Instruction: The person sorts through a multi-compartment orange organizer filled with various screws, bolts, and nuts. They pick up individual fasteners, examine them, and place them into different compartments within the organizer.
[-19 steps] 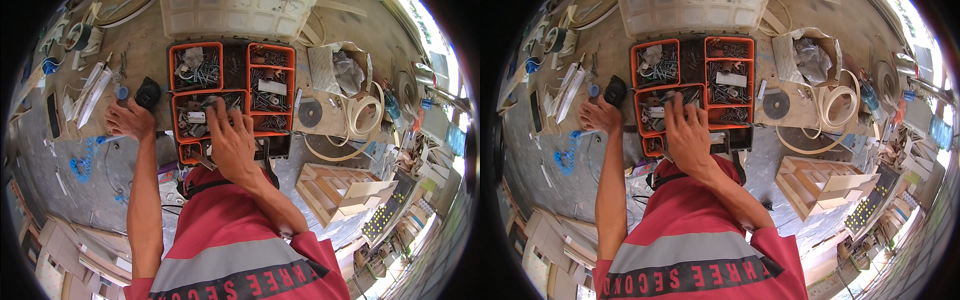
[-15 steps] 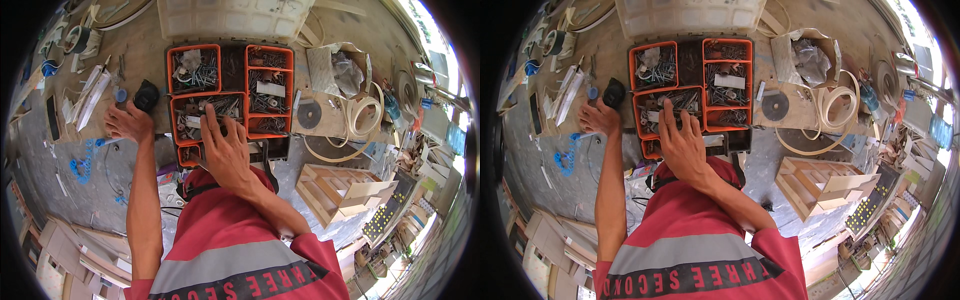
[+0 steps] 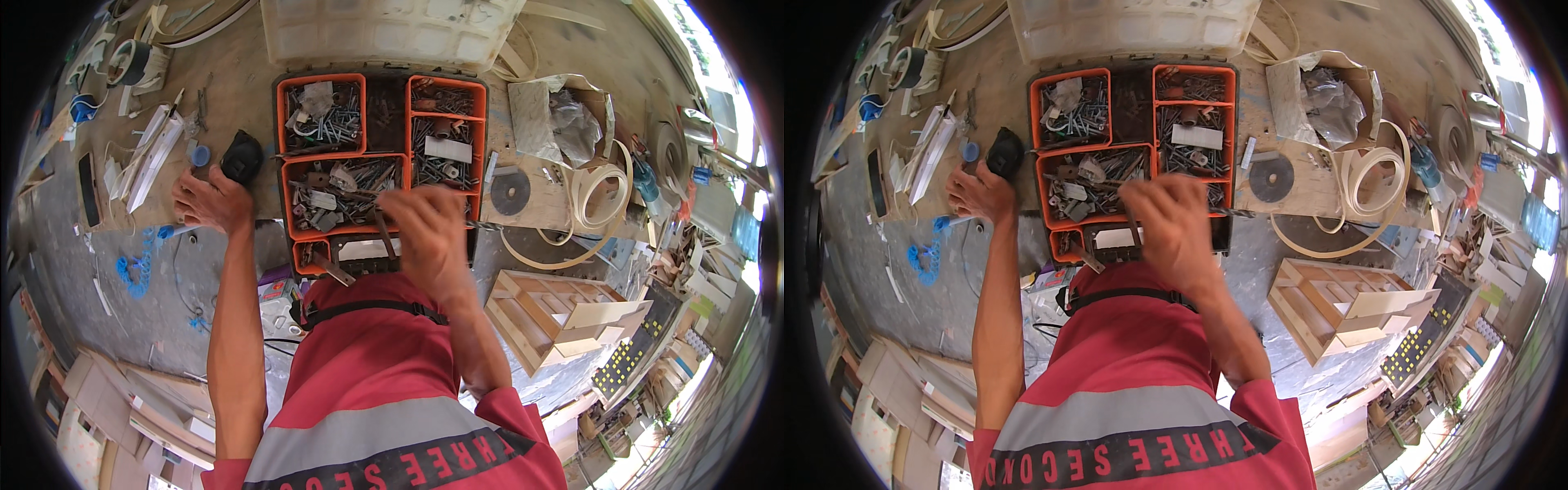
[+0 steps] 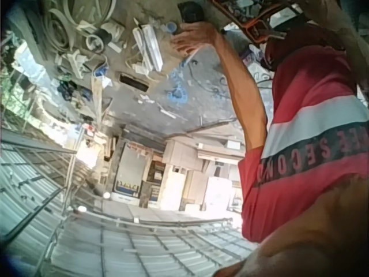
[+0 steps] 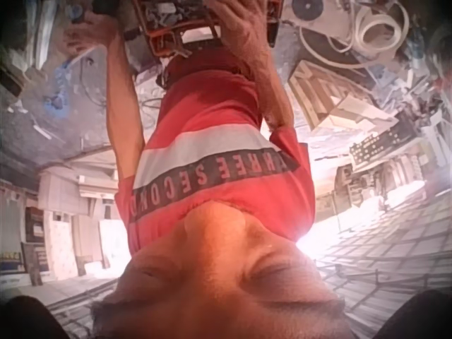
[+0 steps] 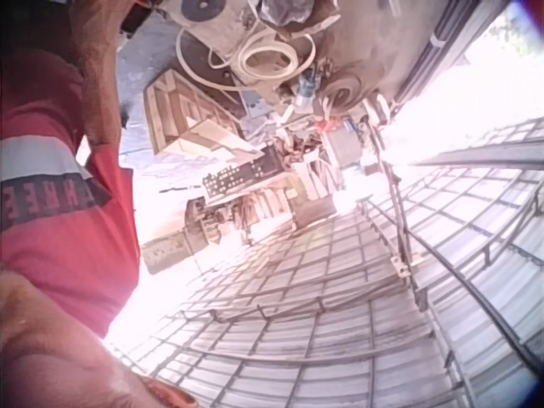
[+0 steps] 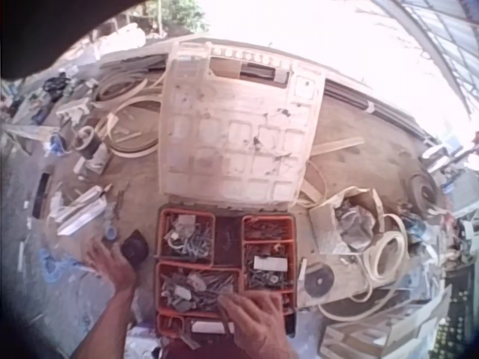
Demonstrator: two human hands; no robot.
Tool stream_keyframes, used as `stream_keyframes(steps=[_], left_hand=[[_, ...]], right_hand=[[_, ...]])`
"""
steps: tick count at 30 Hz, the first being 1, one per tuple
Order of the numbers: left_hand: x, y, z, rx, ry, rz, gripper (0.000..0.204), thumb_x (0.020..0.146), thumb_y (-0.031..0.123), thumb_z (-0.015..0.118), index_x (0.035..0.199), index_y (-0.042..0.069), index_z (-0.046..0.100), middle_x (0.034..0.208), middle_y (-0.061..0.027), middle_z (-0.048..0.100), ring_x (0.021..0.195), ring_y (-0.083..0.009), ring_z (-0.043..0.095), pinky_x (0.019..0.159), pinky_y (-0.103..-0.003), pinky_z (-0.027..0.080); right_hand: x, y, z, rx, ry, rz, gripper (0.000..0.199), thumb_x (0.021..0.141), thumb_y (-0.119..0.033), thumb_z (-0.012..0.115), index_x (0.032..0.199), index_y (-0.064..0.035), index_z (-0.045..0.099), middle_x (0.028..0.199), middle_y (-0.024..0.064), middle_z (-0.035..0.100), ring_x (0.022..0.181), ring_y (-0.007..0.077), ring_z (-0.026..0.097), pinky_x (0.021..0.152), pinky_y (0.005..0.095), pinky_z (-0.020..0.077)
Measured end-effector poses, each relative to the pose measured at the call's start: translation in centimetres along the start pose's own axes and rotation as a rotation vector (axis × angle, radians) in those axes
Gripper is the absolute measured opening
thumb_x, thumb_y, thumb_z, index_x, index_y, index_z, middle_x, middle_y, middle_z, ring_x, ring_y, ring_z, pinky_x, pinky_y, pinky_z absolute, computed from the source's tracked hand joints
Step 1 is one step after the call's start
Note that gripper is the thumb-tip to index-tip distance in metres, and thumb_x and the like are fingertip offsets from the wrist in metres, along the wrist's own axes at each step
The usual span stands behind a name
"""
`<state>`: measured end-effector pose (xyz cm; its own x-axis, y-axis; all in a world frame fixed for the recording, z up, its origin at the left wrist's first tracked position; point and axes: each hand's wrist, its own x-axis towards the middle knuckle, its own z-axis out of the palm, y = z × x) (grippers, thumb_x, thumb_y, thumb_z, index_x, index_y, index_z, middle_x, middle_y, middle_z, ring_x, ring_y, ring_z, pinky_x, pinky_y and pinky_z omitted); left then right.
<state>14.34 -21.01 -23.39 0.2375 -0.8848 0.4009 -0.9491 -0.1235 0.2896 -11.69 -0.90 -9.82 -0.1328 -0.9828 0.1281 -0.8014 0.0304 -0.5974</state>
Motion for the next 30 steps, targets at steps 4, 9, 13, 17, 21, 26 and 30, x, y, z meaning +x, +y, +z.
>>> stream_keyframes(steps=[4,9,13,17,21,26,30], left_hand=[[0.1,0.5,-0.1,-0.011,0.007,0.023,0.044,0.094,0.039,0.062,0.124,0.007,0.061,0.133,-0.0172,0.054,0.126,-0.0420,0.045,0.101,-0.058,0.034],[0.0,0.4,-0.1,0.005,-0.005,0.003,0.043,0.094,0.040,0.062,0.123,0.007,0.061,0.131,-0.0165,0.054,0.124,-0.0410,0.045,0.100,-0.057,0.034],[0.1,0.8,-0.5,-0.007,-0.001,0.014,0.043,0.094,0.039,0.062,0.124,0.008,0.061,0.131,-0.0154,0.054,0.123,-0.0402,0.045,0.100,-0.056,0.034],[0.0,0.9,-0.7,-0.030,-0.012,-0.004,0.043,0.095,0.039,0.063,0.126,0.009,0.062,0.131,-0.0148,0.054,0.124,-0.0395,0.045,0.101,-0.056,0.033],[0.0,1.0,-0.5,-0.028,0.010,0.001,0.042,0.095,0.039,0.063,0.126,0.010,0.063,0.129,-0.0145,0.054,0.124,-0.0386,0.045,0.101,-0.055,0.032],[0.0,0.9,-0.5,-0.008,-0.018,-0.004,0.043,0.094,0.039,0.063,0.125,0.009,0.063,0.129,-0.0149,0.054,0.124,-0.0388,0.044,0.100,-0.054,0.032],[0.2,0.8,-0.6,0.004,-0.017,-0.004,0.043,0.095,0.039,0.063,0.124,0.008,0.063,0.129,-0.0166,0.054,0.124,-0.0398,0.045,0.100,-0.055,0.033]], right_hand=[[3.2,3.3,-1.3,-0.080,-0.134,-0.137,0.047,0.074,-0.004,0.076,0.121,-0.0111,0.075,0.126,-0.0008,0.074,0.113,0.0254,0.060,0.098,0.0430,0.0424],[6.4,3.9,-1.8,-0.141,-0.390,-0.258,0.045,0.068,-0.013,0.078,0.112,-0.0094,0.077,0.118,-0.0003,0.073,0.106,0.0237,0.058,0.096,0.0406,0.0423],[7.5,3.9,-1.1,-0.216,-0.431,-0.344,0.041,0.065,-0.015,0.078,0.106,-0.0093,0.076,0.104,0.0008,0.069,0.099,0.0228,0.058,0.095,0.0401,0.0424],[7.9,5.0,-0.4,-0.191,-0.339,-0.437,0.040,0.066,-0.016,0.081,0.104,-0.0089,0.076,0.099,0.0004,0.068,0.096,0.0217,0.060,0.093,0.0398,0.0432],[8.4,5.2,0.0,-0.089,-0.233,-0.478,0.020,0.073,-0.016,0.083,0.088,-0.0084,0.072,0.082,0.0015,0.069,0.084,0.0237,0.065,0.087,0.0392,0.0466],[9.6,5.6,-0.3,0.081,-0.290,-0.351,0.029,0.075,-0.018,0.087,0.099,-0.0052,0.078,0.078,0.0099,0.072,0.080,0.0325,0.070,0.080,0.0441,0.0519],[9.4,5.7,0.3,0.188,-0.318,-0.171,0.031,0.075,-0.020,0.091,0.100,-0.0052,0.079,0.080,0.0136,0.074,0.080,0.0336,0.069,0.074,0.0455,0.0541]])
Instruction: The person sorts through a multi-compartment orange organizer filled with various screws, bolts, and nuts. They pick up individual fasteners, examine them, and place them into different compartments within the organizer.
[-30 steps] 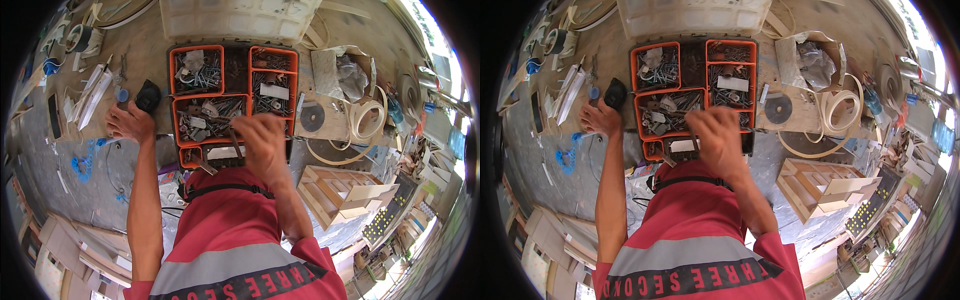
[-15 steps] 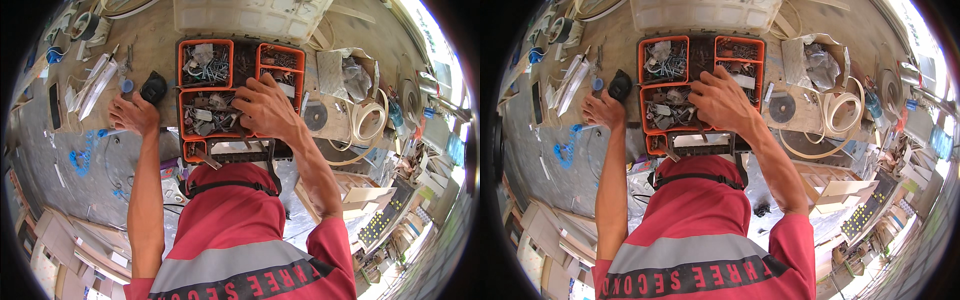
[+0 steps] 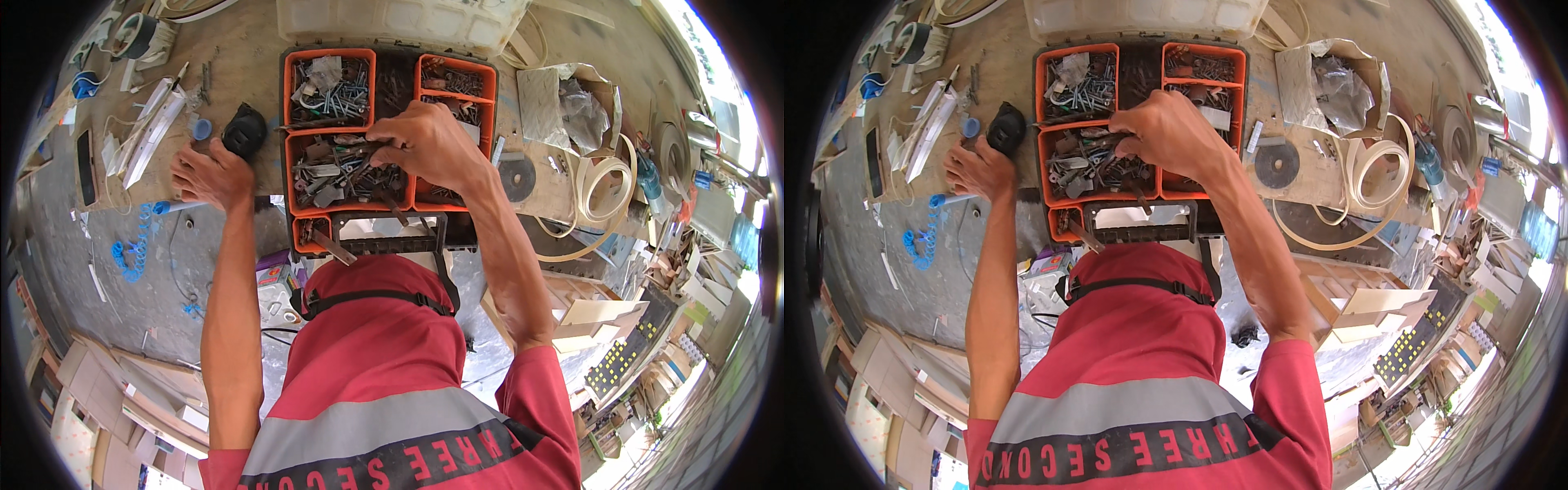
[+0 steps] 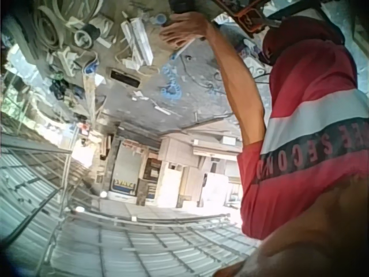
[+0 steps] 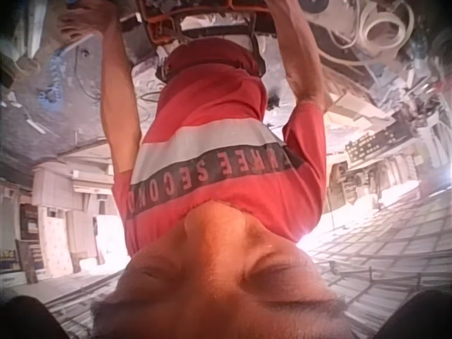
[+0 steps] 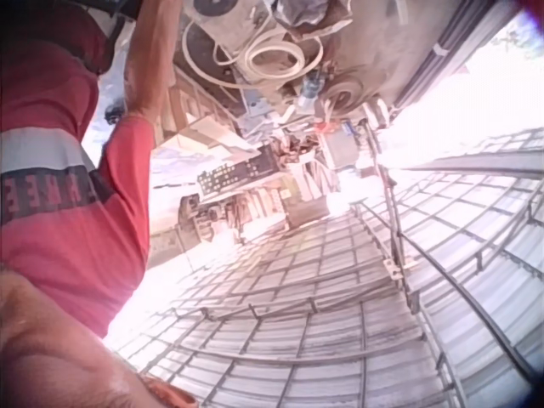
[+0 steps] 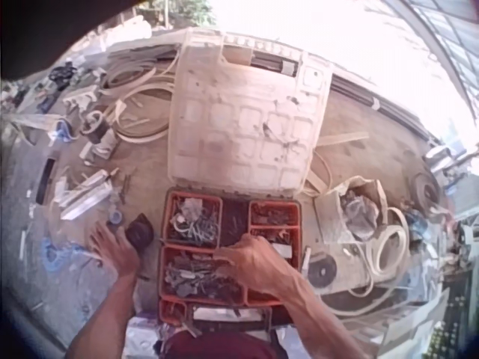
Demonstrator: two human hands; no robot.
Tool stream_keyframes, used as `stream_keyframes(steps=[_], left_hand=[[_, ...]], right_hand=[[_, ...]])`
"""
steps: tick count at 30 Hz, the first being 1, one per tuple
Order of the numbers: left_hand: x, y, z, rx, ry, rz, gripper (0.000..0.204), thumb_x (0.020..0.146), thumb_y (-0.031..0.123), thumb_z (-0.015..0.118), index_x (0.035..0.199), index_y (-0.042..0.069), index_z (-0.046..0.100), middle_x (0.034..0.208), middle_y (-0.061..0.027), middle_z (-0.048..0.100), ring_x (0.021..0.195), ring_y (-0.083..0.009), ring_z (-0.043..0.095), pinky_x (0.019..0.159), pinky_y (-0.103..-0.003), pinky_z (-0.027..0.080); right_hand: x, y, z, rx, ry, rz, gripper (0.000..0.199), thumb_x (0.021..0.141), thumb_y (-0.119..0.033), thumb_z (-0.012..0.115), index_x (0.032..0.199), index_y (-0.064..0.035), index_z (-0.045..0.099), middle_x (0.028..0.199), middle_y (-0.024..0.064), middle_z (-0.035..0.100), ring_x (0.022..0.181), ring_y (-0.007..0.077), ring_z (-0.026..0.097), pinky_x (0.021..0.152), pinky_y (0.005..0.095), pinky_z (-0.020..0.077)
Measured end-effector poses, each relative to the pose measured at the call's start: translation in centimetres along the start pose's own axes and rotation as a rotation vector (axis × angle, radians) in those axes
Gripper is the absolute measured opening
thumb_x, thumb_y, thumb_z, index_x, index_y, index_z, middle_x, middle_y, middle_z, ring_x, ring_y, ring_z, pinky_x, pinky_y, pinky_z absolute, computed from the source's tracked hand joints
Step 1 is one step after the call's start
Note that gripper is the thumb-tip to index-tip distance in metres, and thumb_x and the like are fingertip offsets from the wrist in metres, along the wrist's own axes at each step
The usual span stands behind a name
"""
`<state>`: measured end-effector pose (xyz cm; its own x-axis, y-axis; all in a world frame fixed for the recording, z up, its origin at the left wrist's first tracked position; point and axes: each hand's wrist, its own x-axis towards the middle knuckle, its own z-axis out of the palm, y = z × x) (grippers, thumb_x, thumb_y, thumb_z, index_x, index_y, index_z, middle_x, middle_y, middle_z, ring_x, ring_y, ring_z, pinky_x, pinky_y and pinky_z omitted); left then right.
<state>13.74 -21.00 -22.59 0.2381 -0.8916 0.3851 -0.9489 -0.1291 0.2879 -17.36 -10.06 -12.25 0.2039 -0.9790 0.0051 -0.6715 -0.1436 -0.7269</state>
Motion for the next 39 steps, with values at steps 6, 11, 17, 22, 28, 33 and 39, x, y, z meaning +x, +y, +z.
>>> stream_keyframes(steps=[6,11,17,22,28,33,39], left_hand=[[0.1,-0.3,0.4,-0.020,0.013,0.012,0.044,0.094,0.040,0.064,0.123,0.006,0.063,0.130,-0.0175,0.054,0.124,-0.0405,0.045,0.100,-0.056,0.033],[0.2,-0.1,0.5,0.023,0.007,-0.017,0.045,0.093,0.041,0.065,0.121,0.006,0.062,0.130,-0.0175,0.055,0.124,-0.0407,0.045,0.100,-0.057,0.034],[0.2,-0.2,0.4,0.023,0.013,-0.016,0.044,0.093,0.040,0.065,0.121,0.006,0.063,0.130,-0.0178,0.055,0.124,-0.0410,0.046,0.100,-0.057,0.034],[0.1,0.1,0.3,-0.018,0.005,-0.004,0.043,0.094,0.039,0.063,0.121,0.006,0.063,0.130,-0.0180,0.054,0.125,-0.0406,0.044,0.101,-0.056,0.033],[0.2,-0.1,0.4,0.022,-0.001,-0.025,0.044,0.094,0.040,0.063,0.123,0.007,0.063,0.130,-0.0169,0.054,0.125,-0.0403,0.045,0.101,-0.056,0.032],[0.1,0.0,0.4,-0.015,0.015,-0.023,0.043,0.093,0.040,0.064,0.124,0.010,0.064,0.131,-0.0147,0.054,0.126,-0.0391,0.045,0.102,-0.055,0.033],[0.1,0.1,0.4,-0.024,0.020,-0.013,0.042,0.094,0.039,0.064,0.125,0.010,0.063,0.131,-0.0125,0.054,0.127,-0.0376,0.043,0.103,-0.054,0.032]], right_hand=[[0.5,-0.9,0.0,0.052,-0.033,0.116,0.029,0.076,-0.012,0.090,0.101,-0.0040,0.078,0.090,0.0155,0.078,0.090,0.0348,0.075,0.072,0.0422,0.0574],[-1.1,-0.4,0.0,0.189,0.095,-0.033,0.020,0.081,-0.002,0.083,0.100,-0.0062,0.078,0.110,0.0142,0.078,0.092,0.0337,0.076,0.073,0.0433,0.0581],[-3.3,-1.6,-0.9,-0.079,0.165,-0.094,0.021,0.075,0.000,0.081,0.094,-0.0101,0.080,0.113,0.0052,0.072,0.098,0.0256,0.067,0.083,0.0420,0.0495],[-4.1,-2.0,0.8,-0.355,0.064,-0.079,0.019,0.070,-0.009,0.082,0.089,-0.0134,0.081,0.099,0.0017,0.060,0.099,0.0200,0.060,0.088,0.0393,0.0398],[-3.9,-1.9,1.1,-0.434,0.053,-0.095,0.017,0.071,-0.014,0.081,0.088,-0.0133,0.081,0.096,0.0012,0.057,0.100,0.0192,0.059,0.089,0.0410,0.0392],[-3.7,-2.0,0.7,-0.512,-0.043,-0.138,0.015,0.072,-0.017,0.079,0.086,-0.0128,0.080,0.097,0.0001,0.058,0.102,0.0179,0.059,0.092,0.0400,0.0395],[-4.1,-1.0,0.4,-0.278,0.062,-0.252,0.013,0.073,-0.012,0.081,0.085,-0.0090,0.078,0.097,-0.0009,0.067,0.095,0.0167,0.063,0.093,0.0378,0.0399]])
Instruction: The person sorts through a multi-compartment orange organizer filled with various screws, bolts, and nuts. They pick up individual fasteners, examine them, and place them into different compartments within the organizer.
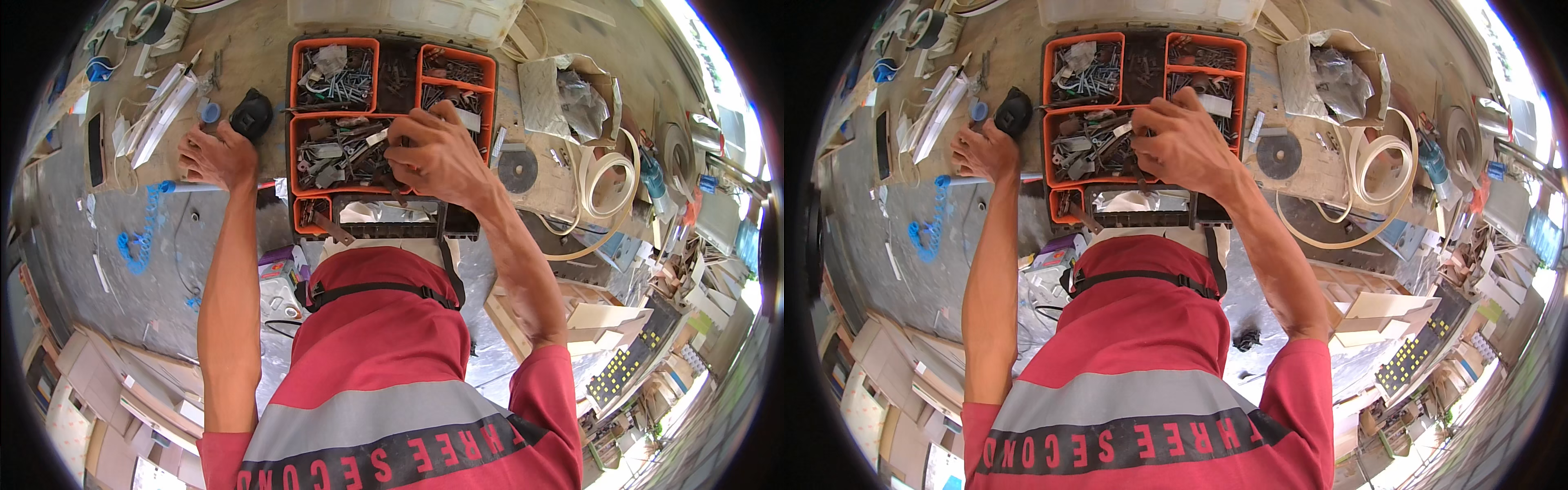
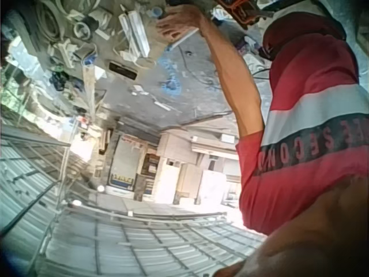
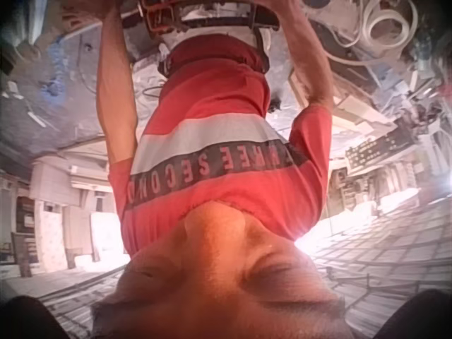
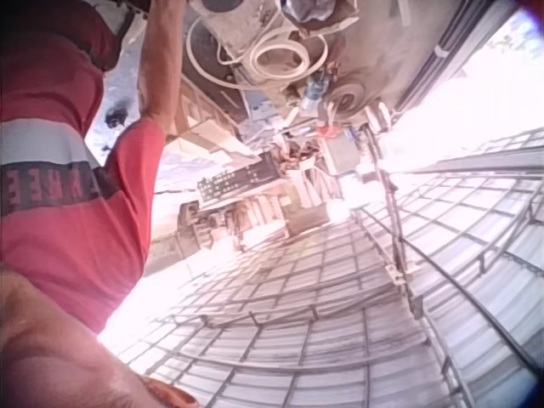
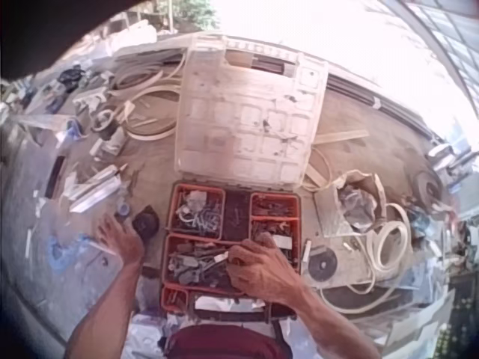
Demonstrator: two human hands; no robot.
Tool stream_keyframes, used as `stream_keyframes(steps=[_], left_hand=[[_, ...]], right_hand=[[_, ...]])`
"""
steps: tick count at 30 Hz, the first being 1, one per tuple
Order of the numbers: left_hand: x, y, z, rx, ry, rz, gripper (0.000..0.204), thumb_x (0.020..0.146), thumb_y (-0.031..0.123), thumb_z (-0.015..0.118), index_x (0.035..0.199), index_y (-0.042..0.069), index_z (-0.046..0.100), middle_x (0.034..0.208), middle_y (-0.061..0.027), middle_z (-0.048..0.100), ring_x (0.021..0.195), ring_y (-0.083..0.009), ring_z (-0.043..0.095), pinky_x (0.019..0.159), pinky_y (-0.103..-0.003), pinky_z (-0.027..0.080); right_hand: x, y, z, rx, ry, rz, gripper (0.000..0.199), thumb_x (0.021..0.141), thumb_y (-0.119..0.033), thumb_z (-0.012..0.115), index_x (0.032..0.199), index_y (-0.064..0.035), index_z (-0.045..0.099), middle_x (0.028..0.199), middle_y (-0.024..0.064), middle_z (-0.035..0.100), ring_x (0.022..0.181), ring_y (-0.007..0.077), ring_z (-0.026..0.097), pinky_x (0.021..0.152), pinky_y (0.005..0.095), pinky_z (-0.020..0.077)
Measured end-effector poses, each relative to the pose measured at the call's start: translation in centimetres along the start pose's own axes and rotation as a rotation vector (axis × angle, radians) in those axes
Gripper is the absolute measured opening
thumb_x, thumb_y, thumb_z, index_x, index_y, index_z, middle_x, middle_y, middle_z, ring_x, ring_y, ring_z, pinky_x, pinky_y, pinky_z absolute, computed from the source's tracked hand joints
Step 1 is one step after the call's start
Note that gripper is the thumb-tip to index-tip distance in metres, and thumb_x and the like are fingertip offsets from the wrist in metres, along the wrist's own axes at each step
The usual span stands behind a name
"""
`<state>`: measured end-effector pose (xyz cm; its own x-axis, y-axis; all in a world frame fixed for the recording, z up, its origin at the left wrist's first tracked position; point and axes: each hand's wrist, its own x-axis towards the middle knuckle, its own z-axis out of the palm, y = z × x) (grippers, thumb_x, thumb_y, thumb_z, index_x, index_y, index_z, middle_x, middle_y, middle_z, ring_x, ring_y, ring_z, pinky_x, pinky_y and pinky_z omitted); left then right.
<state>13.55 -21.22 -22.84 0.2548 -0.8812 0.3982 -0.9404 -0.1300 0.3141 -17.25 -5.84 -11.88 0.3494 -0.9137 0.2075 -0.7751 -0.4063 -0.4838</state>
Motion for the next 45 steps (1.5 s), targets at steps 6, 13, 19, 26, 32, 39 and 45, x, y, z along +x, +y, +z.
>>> stream_keyframes(steps=[6,13,19,26,32,39,45], left_hand=[[-0.1,-0.2,0.4,-0.001,0.014,-0.004,0.043,0.094,0.041,0.064,0.125,0.011,0.065,0.133,-0.0117,0.055,0.127,-0.0378,0.044,0.103,-0.055,0.032],[0.0,-0.3,0.2,0.003,0.000,-0.022,0.044,0.095,0.043,0.064,0.126,0.012,0.066,0.134,-0.0117,0.056,0.128,-0.0382,0.045,0.104,-0.056,0.031],[0.0,-0.4,0.4,0.004,0.005,-0.013,0.044,0.094,0.043,0.065,0.126,0.012,0.066,0.134,-0.0119,0.056,0.128,-0.0382,0.045,0.104,-0.056,0.031],[-0.1,-0.1,0.1,0.005,0.001,0.006,0.044,0.093,0.038,0.063,0.125,0.008,0.062,0.133,-0.0139,0.054,0.125,-0.0376,0.043,0.103,-0.054,0.031],[-0.1,-0.5,0.7,-0.015,0.010,-0.010,0.045,0.096,0.044,0.062,0.126,0.011,0.064,0.135,-0.0123,0.055,0.128,-0.0378,0.043,0.103,-0.055,0.030],[-0.1,-0.5,0.7,-0.016,0.024,-0.009,0.047,0.095,0.044,0.063,0.127,0.010,0.064,0.135,-0.0130,0.054,0.127,-0.0375,0.044,0.103,-0.055,0.030],[-0.2,-0.2,0.2,-0.005,-0.012,-0.022,0.048,0.095,0.044,0.063,0.128,0.008,0.063,0.137,-0.0141,0.055,0.128,-0.0383,0.044,0.104,-0.055,0.031]], right_hand=[[-0.1,0.5,-0.7,0.373,0.128,0.307,0.009,0.082,-0.008,0.079,0.091,-0.0053,0.080,0.092,0.0061,0.076,0.092,0.0253,0.070,0.087,0.0425,0.0476],[1.6,0.4,-1.6,0.161,0.253,0.124,0.027,0.076,-0.003,0.082,0.103,-0.0078,0.081,0.103,0.0067,0.073,0.093,0.0233,0.068,0.082,0.0395,0.0508],[1.2,-1.4,0.2,-0.140,-0.187,-0.041,0.016,0.076,-0.014,0.076,0.091,-0.0126,0.081,0.099,0.0032,0.065,0.104,0.0198,0.063,0.092,0.0382,0.0447],[0.7,-1.5,1.0,-0.267,-0.152,-0.123,0.012,0.080,-0.020,0.072,0.081,-0.0102,0.079,0.099,0.0034,0.066,0.106,0.0190,0.062,0.096,0.0382,0.0425],[0.5,-1.4,0.6,-0.294,-0.116,0.016,0.013,0.077,-0.015,0.077,0.086,-0.0067,0.072,0.097,0.0052,0.060,0.100,0.0219,0.061,0.091,0.0404,0.0415],[1.2,0.0,-2.3,0.084,-0.077,0.122,0.013,0.082,-0.012,0.078,0.090,-0.0055,0.071,0.091,0.0072,0.063,0.091,0.0265,0.062,0.086,0.0423,0.0418],[3.5,0.7,-3.1,-0.043,0.289,0.237,0.015,0.086,-0.013,0.079,0.098,-0.0069,0.073,0.089,0.0068,0.063,0.090,0.0290,0.063,0.083,0.0450,0.0435]])
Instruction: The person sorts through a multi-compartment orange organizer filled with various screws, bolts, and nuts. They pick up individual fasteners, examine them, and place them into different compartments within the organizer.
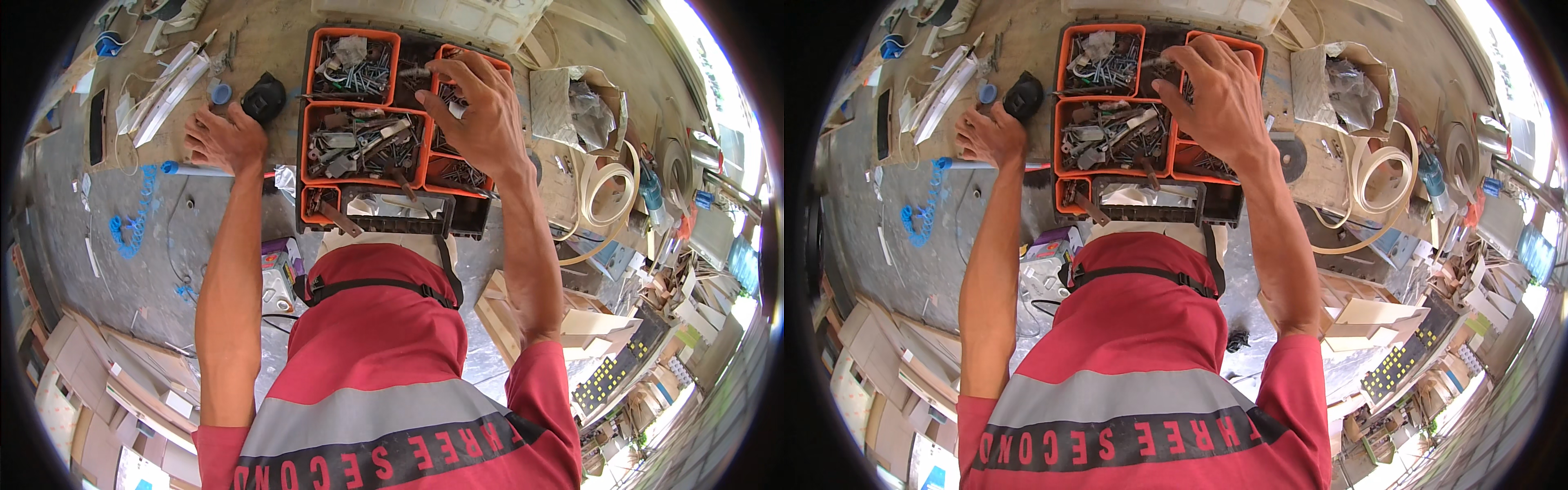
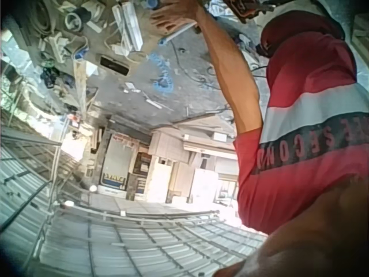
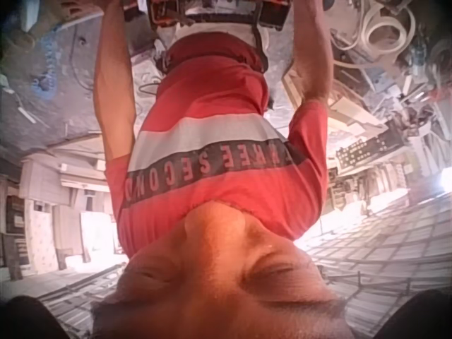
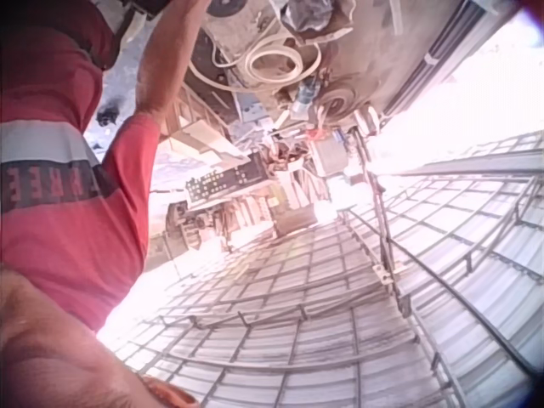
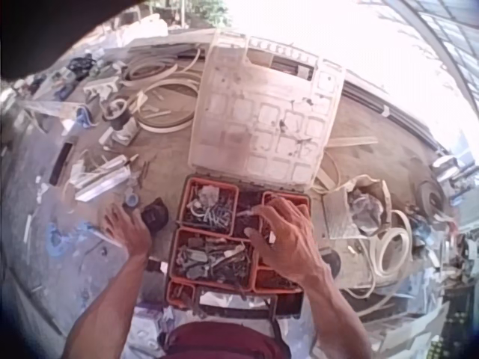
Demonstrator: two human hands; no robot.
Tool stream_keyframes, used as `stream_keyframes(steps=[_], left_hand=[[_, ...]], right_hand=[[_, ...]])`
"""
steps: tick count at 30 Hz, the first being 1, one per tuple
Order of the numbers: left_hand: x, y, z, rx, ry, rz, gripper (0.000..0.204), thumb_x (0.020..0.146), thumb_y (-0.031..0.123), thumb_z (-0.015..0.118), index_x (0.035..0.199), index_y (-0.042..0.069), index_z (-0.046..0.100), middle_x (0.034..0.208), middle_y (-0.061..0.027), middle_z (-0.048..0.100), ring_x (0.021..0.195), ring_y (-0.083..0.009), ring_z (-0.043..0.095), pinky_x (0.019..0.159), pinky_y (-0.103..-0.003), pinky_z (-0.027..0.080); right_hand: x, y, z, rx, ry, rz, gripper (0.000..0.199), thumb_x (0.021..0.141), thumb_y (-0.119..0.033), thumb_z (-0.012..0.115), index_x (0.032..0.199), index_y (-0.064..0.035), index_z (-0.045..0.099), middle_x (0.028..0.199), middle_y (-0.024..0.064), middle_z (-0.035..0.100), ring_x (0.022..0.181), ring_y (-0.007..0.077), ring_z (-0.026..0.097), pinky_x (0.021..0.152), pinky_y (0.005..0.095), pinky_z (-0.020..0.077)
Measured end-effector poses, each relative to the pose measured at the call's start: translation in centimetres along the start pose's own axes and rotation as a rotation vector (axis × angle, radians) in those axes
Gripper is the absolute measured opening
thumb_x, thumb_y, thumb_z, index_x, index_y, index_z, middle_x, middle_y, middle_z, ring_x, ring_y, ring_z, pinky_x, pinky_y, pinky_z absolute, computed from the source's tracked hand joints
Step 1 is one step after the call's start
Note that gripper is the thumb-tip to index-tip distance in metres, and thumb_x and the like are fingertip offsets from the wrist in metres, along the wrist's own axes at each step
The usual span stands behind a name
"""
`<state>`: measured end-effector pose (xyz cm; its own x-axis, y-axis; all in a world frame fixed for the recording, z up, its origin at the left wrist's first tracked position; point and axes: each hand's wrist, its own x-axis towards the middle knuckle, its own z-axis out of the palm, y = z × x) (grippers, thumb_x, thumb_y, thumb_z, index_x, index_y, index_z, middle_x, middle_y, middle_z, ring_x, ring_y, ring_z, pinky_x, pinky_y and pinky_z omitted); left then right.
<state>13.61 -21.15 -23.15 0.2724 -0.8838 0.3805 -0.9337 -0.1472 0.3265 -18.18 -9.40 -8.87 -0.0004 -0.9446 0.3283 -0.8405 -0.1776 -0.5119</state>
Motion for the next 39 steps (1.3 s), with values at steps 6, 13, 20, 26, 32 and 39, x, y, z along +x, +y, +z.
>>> stream_keyframes(steps=[6,13,20,26,32,39], left_hand=[[-0.1,-0.2,0.2,-0.002,0.018,0.013,0.049,0.096,0.044,0.063,0.128,0.008,0.063,0.138,-0.0142,0.054,0.129,-0.0382,0.044,0.105,-0.055,0.031],[0.0,0.1,0.3,0.006,0.004,-0.012,0.048,0.095,0.043,0.065,0.128,0.009,0.063,0.137,-0.0137,0.055,0.128,-0.0376,0.044,0.104,-0.055,0.031],[0.0,-0.1,0.1,0.016,0.001,0.006,0.047,0.094,0.042,0.064,0.126,0.008,0.062,0.136,-0.0148,0.054,0.125,-0.0380,0.044,0.103,-0.054,0.031],[0.0,0.2,-0.2,-0.007,0.004,0.031,0.047,0.092,0.039,0.063,0.124,0.005,0.060,0.134,-0.0172,0.053,0.125,-0.0381,0.043,0.102,-0.054,0.030],[-0.1,0.3,-0.3,-0.004,0.007,0.034,0.047,0.093,0.039,0.063,0.125,0.005,0.059,0.135,-0.0168,0.053,0.126,-0.0376,0.043,0.103,-0.054,0.030],[-0.1,-0.3,0.3,0.000,0.021,0.019,0.047,0.095,0.043,0.065,0.128,0.010,0.063,0.138,-0.0131,0.055,0.127,-0.0381,0.044,0.103,-0.054,0.031]], right_hand=[[-2.5,-0.9,0.4,-0.069,-0.282,-0.057,0.011,0.083,-0.015,0.077,0.089,-0.0067,0.075,0.086,0.0057,0.063,0.086,0.0264,0.065,0.085,0.0432,0.0427],[-2.6,-1.4,2.2,-0.260,-0.411,-0.109,0.006,0.080,-0.014,0.076,0.078,-0.0097,0.078,0.088,0.0059,0.069,0.091,0.0228,0.068,0.087,0.0427,0.0431],[-2.4,-1.6,2.2,-0.394,-0.437,-0.321,0.007,0.077,-0.014,0.075,0.072,-0.0106,0.077,0.091,0.0050,0.072,0.095,0.0206,0.069,0.086,0.0430,0.0458],[-2.1,-0.6,1.8,-0.335,-0.333,-0.450,0.008,0.080,-0.015,0.075,0.084,-0.0076,0.076,0.091,0.0032,0.067,0.090,0.0210,0.066,0.085,0.0420,0.0456],[-0.3,0.4,-1.2,0.002,-0.356,-0.164,0.009,0.086,-0.008,0.075,0.093,-0.0053,0.072,0.090,0.0069,0.063,0.083,0.0256,0.064,0.082,0.0413,0.0436],[-0.7,0.6,-0.1,-0.016,0.070,-0.003,0.015,0.090,-0.006,0.073,0.105,-0.0055,0.075,0.093,0.0080,0.066,0.085,0.0277,0.065,0.081,0.0410,0.0446]])
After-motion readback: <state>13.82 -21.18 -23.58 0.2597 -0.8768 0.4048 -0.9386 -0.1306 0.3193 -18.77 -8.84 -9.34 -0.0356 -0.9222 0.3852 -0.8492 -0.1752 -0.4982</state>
